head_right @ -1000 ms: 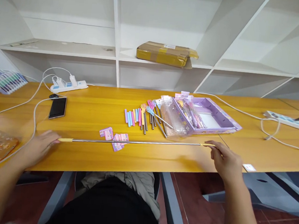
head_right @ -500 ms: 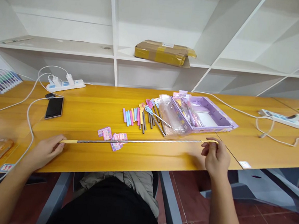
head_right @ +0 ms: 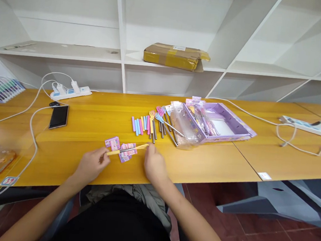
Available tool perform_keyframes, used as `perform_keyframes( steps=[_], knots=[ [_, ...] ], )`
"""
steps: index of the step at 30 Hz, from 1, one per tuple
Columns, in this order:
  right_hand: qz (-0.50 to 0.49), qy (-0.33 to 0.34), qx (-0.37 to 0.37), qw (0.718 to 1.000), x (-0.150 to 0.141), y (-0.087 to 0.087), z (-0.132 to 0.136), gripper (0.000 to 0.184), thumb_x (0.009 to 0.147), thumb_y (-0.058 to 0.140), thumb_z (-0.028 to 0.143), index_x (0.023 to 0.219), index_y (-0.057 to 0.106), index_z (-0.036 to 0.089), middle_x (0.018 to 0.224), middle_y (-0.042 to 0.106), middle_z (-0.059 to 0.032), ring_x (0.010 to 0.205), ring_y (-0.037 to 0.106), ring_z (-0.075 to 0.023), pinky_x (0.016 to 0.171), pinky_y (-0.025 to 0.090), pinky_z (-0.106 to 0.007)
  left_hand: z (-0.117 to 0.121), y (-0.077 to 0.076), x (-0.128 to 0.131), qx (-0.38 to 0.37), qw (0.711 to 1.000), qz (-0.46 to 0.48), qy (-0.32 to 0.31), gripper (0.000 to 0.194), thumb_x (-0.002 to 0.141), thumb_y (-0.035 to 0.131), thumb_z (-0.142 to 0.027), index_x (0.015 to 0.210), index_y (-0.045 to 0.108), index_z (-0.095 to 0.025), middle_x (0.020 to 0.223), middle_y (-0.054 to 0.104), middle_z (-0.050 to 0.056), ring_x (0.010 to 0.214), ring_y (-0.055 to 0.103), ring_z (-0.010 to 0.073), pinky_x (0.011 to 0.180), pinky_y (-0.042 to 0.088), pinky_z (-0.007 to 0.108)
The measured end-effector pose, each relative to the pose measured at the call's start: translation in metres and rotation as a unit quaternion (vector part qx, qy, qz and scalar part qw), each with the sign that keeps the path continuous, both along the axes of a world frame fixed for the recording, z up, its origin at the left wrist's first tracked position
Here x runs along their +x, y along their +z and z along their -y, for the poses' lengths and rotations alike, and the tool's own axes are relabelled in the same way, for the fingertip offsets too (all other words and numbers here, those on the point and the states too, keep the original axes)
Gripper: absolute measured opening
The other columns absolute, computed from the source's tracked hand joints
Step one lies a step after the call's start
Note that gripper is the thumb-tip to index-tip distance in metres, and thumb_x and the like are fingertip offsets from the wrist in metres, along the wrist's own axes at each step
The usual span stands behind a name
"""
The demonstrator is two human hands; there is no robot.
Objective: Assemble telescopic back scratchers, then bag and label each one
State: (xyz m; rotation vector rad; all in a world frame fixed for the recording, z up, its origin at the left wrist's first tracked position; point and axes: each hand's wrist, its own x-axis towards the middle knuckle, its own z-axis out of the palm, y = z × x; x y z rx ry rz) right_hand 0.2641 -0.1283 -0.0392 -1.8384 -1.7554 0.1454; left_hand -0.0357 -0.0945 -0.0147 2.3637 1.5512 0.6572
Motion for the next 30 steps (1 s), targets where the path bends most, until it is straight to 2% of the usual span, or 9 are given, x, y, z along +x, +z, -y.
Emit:
perform_keyframes(
  steps=[3,7,13,17,21,24,27,30],
  knots=[
    [0.019,0.038,-0.016,0.999,-0.029,-0.008,0.004,0.033,0.111,0.03,0.023,0.128,0.056,0.014,0.088,0.073,-0.0114,0.069,0.067,-0.0234,0.064,0.042,-0.031,0.005,-0.007,0.008,-0.034,0.999,0.025,0.015,0.024,0.098,0.043,-0.029,0.078,0.053,-0.023,0.063,0.053,-0.003,0.058,0.052,0.015,0.062,0.032,0.03],
    [-0.004,0.054,-0.029,0.998,-0.023,-0.011,0.006,0.035,0.114,0.025,0.03,0.12,0.056,0.016,0.09,0.075,-0.0119,0.073,0.07,-0.0249,0.066,0.043,-0.032,0.006,-0.009,0.0,-0.056,0.998,0.036,-0.004,0.021,0.1,0.049,-0.033,0.083,0.056,-0.023,0.071,0.06,-0.003,0.064,0.057,0.0148,0.067,0.035,0.029],
    [-0.034,0.087,-0.05,0.994,-0.015,-0.007,0.006,0.032,0.113,0.028,0.036,0.11,0.056,0.02,0.084,0.072,-0.0075,0.071,0.069,-0.0258,0.065,0.041,-0.033,0.004,-0.009,-0.002,-0.069,0.996,0.043,-0.032,0.013,0.099,0.056,-0.033,0.092,0.062,-0.023,0.072,0.057,-0.004,0.065,0.056,0.0152,0.067,0.038,0.028],
    [-0.078,0.094,-0.045,0.992,-0.015,-0.006,0.006,0.032,0.114,0.031,0.042,0.105,0.055,0.023,0.083,0.07,-0.0056,0.073,0.068,-0.025,0.066,0.041,-0.032,0.001,-0.013,-0.004,-0.023,0.998,0.023,-0.052,0.012,0.102,0.055,-0.026,0.098,0.066,-0.022,0.084,0.066,0.001,0.078,0.061,0.019,0.076,0.042,0.031],
    [-0.183,0.103,-0.02,0.977,-0.008,-0.003,0.007,0.037,0.113,0.035,0.048,0.088,0.049,0.025,0.074,0.062,-0.0007,0.067,0.062,-0.0205,0.065,0.041,-0.031,-0.002,-0.018,-0.009,0.049,0.994,-0.036,-0.096,0.024,0.11,0.051,-0.037,0.114,0.069,-0.022,0.103,0.076,0.006,0.094,0.064,0.024,0.085,0.042,0.037],
    [-0.237,0.112,-0.016,0.965,-0.002,0.002,0.006,0.042,0.113,0.038,0.052,0.081,0.046,0.025,0.068,0.056,0.0021,0.063,0.058,-0.0183,0.064,0.041,-0.03,-0.004,-0.019,-0.011,0.098,0.983,-0.089,-0.129,0.031,0.112,0.046,-0.039,0.118,0.071,-0.021,0.106,0.078,0.008,0.095,0.063,0.0252,0.084,0.041,0.039],
    [-0.236,0.123,-0.016,0.964,-0.001,0.009,0.006,0.044,0.112,0.039,0.052,0.078,0.047,0.025,0.067,0.055,0.0022,0.063,0.058,-0.018,0.065,0.041,-0.03,-0.005,-0.016,-0.008,0.14,0.97,-0.141,-0.141,0.032,0.113,0.045,-0.036,0.12,0.071,-0.02,0.104,0.079,0.008,0.091,0.062,0.0258,0.08,0.039,0.04],
    [-0.183,0.115,-0.007,0.976,0.006,0.014,0.005,0.043,0.111,0.04,0.052,0.078,0.048,0.025,0.07,0.057,0.0006,0.066,0.058,-0.0188,0.066,0.04,-0.031,-0.01,-0.008,-0.01,0.154,0.962,-0.175,-0.139,0.032,0.112,0.045,-0.034,0.116,0.073,-0.02,0.097,0.078,0.008,0.089,0.062,0.0264,0.079,0.039,0.04]
  ],
)
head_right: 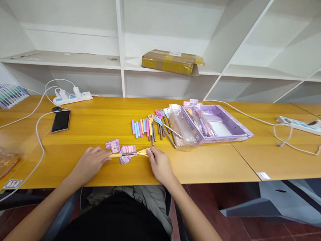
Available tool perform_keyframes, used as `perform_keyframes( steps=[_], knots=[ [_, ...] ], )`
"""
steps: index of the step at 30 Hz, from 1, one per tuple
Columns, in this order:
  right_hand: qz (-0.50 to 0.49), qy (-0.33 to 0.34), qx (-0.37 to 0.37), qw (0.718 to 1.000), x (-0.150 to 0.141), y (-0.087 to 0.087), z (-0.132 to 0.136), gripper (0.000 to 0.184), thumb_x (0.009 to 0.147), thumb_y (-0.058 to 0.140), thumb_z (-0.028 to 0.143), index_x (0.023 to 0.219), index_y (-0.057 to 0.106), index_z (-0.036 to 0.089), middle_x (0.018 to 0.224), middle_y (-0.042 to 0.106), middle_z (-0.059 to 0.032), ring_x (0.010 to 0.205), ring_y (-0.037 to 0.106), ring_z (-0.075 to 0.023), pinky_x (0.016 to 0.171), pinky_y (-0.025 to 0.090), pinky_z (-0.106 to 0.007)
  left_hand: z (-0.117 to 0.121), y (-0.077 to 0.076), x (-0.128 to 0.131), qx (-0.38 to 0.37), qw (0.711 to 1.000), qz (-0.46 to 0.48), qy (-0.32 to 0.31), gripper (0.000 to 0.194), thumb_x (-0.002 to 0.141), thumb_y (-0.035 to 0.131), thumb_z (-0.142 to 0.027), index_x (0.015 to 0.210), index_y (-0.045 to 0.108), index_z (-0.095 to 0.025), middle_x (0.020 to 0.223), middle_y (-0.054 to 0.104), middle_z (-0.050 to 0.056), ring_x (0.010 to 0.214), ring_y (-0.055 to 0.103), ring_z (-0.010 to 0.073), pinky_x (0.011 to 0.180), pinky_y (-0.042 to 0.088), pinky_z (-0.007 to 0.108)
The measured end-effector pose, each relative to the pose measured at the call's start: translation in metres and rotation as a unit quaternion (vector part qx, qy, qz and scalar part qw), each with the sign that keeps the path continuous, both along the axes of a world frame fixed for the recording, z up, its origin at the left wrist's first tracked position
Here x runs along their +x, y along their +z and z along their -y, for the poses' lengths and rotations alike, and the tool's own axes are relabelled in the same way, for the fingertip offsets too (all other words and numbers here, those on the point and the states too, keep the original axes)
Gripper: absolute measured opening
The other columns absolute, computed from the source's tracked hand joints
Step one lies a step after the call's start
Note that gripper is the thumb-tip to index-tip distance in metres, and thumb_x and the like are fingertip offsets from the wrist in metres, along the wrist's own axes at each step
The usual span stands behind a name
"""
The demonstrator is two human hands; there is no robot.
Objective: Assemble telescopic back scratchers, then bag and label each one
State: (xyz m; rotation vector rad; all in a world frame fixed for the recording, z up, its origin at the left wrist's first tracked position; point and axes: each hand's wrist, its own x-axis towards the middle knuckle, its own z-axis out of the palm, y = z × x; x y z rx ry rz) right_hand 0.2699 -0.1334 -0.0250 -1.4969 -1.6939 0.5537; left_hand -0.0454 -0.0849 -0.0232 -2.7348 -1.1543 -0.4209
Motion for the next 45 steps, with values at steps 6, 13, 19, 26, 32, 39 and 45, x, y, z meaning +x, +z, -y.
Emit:
perform_keyframes(
  steps=[6,13,19,26,32,39,45],
  knots=[
    [0.037,-0.184,0.017,0.982,0.129,0.009,0.016,0.055,0.103,0.037,0.071,0.077,0.05,0.025,0.063,0.056,-0.001,0.059,0.054,-0.0197,0.061,0.04,-0.033,-0.025,0.025,-0.097,0.0,0.997,0.016,0.071,0.035,0.108,0.044,-0.033,0.109,0.077,-0.023,0.1,0.077,0.01,0.095,0.066,0.029,0.081,0.048,0.041],
    [0.096,-0.315,0.019,0.944,0.26,0.0,0.057,0.057,0.097,0.038,0.078,0.072,0.049,0.028,0.063,0.056,-0.0029,0.058,0.055,-0.0229,0.062,0.042,-0.039,-0.019,0.021,-0.169,-0.052,0.997,0.028,0.05,0.043,0.109,0.04,-0.047,0.104,0.075,-0.022,0.098,0.075,0.009,0.094,0.067,0.0278,0.088,0.053,0.041],
    [0.109,-0.355,0.006,0.928,0.239,-0.003,0.063,0.05,0.093,0.04,0.077,0.079,0.056,0.032,0.066,0.065,-0.0081,0.059,0.062,-0.0285,0.063,0.046,-0.045,-0.015,0.016,-0.143,-0.008,0.999,0.026,0.028,0.044,0.111,0.04,-0.047,0.105,0.076,-0.023,0.103,0.076,0.01,0.096,0.068,0.0278,0.092,0.054,0.044],
    [0.077,-0.404,0.003,0.911,0.237,-0.007,0.051,0.034,0.091,0.045,0.061,0.08,0.058,0.032,0.072,0.069,-0.0125,0.066,0.068,-0.032,0.068,0.048,-0.05,-0.017,0.012,-0.139,0.023,1.0,0.007,-0.008,0.037,0.11,0.046,-0.043,0.111,0.077,-0.024,0.102,0.078,0.009,0.095,0.069,0.0269,0.091,0.055,0.043],
    [-0.146,-0.458,0.122,0.868,0.23,-0.011,0.015,0.041,0.07,0.059,0.036,0.11,0.061,0.028,0.116,0.071,-0.0163,0.095,0.073,-0.0302,0.072,0.056,-0.043,-0.011,0.019,-0.131,0.021,0.998,0.044,-0.035,0.035,0.111,0.045,-0.038,0.111,0.077,-0.023,0.1,0.079,0.008,0.09,0.072,0.0238,0.087,0.056,0.039],
    [-0.118,-0.291,0.105,0.943,0.091,0.017,-0.008,0.019,0.08,0.05,0.031,0.094,0.06,0.023,0.094,0.065,-0.0081,0.085,0.064,-0.0245,0.072,0.054,-0.037,-0.009,0.016,-0.073,0.023,0.994,0.095,-0.056,0.031,0.11,0.045,-0.027,0.116,0.075,-0.02,0.11,0.081,0.01,0.094,0.075,0.0239,0.09,0.058,0.038],
    [0.0,-0.047,0.117,0.992,-0.049,0.021,-0.024,0.066,0.091,0.051,0.017,0.157,0.042,0.02,0.125,0.062,-0.0175,0.106,0.065,-0.0287,0.091,0.058,-0.044,-0.015,0.014,0.016,-0.145,0.989,0.042,-0.008,0.036,0.108,0.045,-0.025,0.135,0.069,-0.024,0.108,0.081,0.012,0.09,0.076,0.0271,0.08,0.056,0.036]
  ],
)
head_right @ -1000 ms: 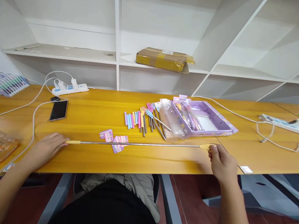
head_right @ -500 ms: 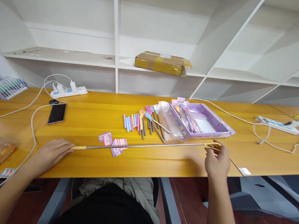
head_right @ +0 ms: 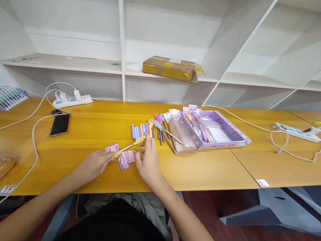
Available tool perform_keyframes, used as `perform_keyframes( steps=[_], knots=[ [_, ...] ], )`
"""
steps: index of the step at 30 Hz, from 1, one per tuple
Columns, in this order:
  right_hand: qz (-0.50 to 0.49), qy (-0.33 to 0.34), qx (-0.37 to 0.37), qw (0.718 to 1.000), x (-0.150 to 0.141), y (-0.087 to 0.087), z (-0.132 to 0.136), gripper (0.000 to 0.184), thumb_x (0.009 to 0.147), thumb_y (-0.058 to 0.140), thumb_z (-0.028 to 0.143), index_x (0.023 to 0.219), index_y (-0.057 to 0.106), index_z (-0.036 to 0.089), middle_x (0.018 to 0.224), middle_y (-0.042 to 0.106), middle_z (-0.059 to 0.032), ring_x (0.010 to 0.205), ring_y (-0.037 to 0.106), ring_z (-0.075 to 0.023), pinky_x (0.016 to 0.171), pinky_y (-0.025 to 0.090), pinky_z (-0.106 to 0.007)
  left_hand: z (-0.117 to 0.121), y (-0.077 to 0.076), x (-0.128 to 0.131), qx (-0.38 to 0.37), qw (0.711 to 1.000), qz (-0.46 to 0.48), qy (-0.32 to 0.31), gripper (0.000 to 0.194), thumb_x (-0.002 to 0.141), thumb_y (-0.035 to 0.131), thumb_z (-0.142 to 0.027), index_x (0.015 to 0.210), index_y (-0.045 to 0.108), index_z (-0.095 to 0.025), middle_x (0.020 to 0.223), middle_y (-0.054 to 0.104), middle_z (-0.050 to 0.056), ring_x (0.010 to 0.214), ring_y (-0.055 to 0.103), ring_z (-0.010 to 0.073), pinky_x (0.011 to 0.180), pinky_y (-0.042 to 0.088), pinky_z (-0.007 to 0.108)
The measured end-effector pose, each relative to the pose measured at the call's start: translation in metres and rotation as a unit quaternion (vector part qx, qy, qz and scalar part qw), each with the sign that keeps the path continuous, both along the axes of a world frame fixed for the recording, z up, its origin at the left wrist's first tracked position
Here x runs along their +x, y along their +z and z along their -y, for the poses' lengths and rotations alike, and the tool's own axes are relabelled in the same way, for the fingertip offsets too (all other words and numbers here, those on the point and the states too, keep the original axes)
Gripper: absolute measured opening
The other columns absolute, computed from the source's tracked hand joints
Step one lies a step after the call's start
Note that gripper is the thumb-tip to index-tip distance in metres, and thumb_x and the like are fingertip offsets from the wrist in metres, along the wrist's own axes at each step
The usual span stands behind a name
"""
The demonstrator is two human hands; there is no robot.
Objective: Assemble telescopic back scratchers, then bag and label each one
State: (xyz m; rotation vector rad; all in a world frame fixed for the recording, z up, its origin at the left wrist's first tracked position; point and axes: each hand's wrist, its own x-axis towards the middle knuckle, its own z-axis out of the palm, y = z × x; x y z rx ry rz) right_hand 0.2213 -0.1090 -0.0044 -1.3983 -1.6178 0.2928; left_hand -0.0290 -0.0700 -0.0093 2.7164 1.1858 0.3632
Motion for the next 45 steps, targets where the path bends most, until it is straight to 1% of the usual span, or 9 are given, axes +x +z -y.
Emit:
perform_keyframes(
  steps=[6,9,19,22,26,30,35,40,45],
  knots=[
    [0.106,0.053,-0.004,0.993,0.05,0.043,-0.056,0.047,0.1,0.049,0.023,0.146,0.056,0.018,0.115,0.071,-0.0138,0.095,0.067,-0.0268,0.093,0.055,-0.043,-0.03,0.033,0.013,-0.098,0.994,0.033,0.034,0.023,0.105,0.051,-0.035,0.104,0.071,-0.024,0.091,0.078,0.006,0.076,0.07,0.0224,0.068,0.045,0.031],
    [0.134,0.06,0.001,0.989,0.067,0.049,-0.088,0.041,0.101,0.046,0.023,0.138,0.063,0.018,0.107,0.073,-0.012,0.098,0.067,-0.0273,0.094,0.052,-0.04,-0.048,0.04,0.028,-0.112,0.991,0.05,0.044,0.017,0.102,0.055,-0.032,0.092,0.066,-0.023,0.081,0.072,0.002,0.072,0.066,0.02,0.065,0.038,0.029],
    [0.148,0.113,-0.037,0.982,0.104,0.013,-0.105,0.037,0.109,0.04,0.039,0.114,0.073,0.021,0.101,0.077,-0.0072,0.093,0.068,-0.0231,0.089,0.049,-0.032,-0.057,0.0,0.044,-0.13,0.988,0.04,0.069,0.021,0.109,0.044,-0.032,0.097,0.058,-0.022,0.083,0.07,0.004,0.07,0.064,0.0197,0.064,0.038,0.03],
    [0.173,-0.052,-0.042,0.983,0.133,0.019,-0.107,0.044,0.11,0.038,0.045,0.112,0.074,0.02,0.104,0.077,-0.0102,0.098,0.069,-0.0266,0.092,0.049,-0.035,-0.052,-0.001,0.046,-0.121,0.989,0.031,0.075,0.025,0.111,0.037,-0.033,0.104,0.057,-0.022,0.083,0.07,0.005,0.067,0.062,0.0204,0.062,0.038,0.031],
    [0.228,-0.299,-0.174,0.91,0.177,0.012,-0.111,0.041,0.103,0.053,0.043,0.121,0.072,0.012,0.121,0.072,-0.0236,0.106,0.07,-0.0326,0.092,0.05,-0.041,-0.051,0.001,0.045,-0.101,0.991,0.041,0.08,0.029,0.112,0.031,-0.034,0.111,0.057,-0.021,0.087,0.07,0.007,0.07,0.063,0.0228,0.064,0.039,0.034],
    [0.263,-0.328,-0.28,0.863,0.203,-0.002,-0.11,0.058,0.091,0.072,0.051,0.128,0.069,0.006,0.124,0.068,-0.0295,0.111,0.071,-0.0375,0.093,0.052,-0.045,-0.05,0.0,0.042,-0.113,0.988,0.093,0.056,0.033,0.113,0.029,-0.039,0.113,0.057,-0.021,0.085,0.067,0.005,0.071,0.061,0.022,0.064,0.039,0.033],
    [0.262,-0.351,-0.247,0.864,0.211,-0.006,-0.11,0.04,0.097,0.064,0.042,0.121,0.072,0.011,0.121,0.07,-0.0262,0.109,0.072,-0.0369,0.093,0.054,-0.049,-0.043,-0.001,0.044,-0.141,0.981,0.133,0.031,0.036,0.113,0.027,-0.044,0.118,0.055,-0.023,0.084,0.064,0.002,0.072,0.06,0.0206,0.065,0.039,0.032],
    [0.262,-0.366,-0.247,0.858,0.211,-0.005,-0.111,0.06,0.089,0.078,0.051,0.128,0.067,0.008,0.128,0.066,-0.0286,0.112,0.072,-0.0389,0.094,0.054,-0.05,-0.04,0.001,0.045,-0.145,0.981,0.128,0.032,0.036,0.113,0.027,-0.044,0.117,0.055,-0.023,0.087,0.064,0.002,0.075,0.06,0.0212,0.068,0.039,0.034],
    [0.268,-0.357,-0.256,0.857,0.217,-0.005,-0.109,0.045,0.094,0.072,0.046,0.123,0.072,0.011,0.124,0.069,-0.0254,0.109,0.073,-0.0359,0.093,0.055,-0.047,-0.039,0.003,0.044,-0.152,0.978,0.137,0.036,0.032,0.113,0.028,-0.041,0.115,0.054,-0.023,0.085,0.061,0.002,0.072,0.057,0.0208,0.067,0.037,0.034]
  ],
)
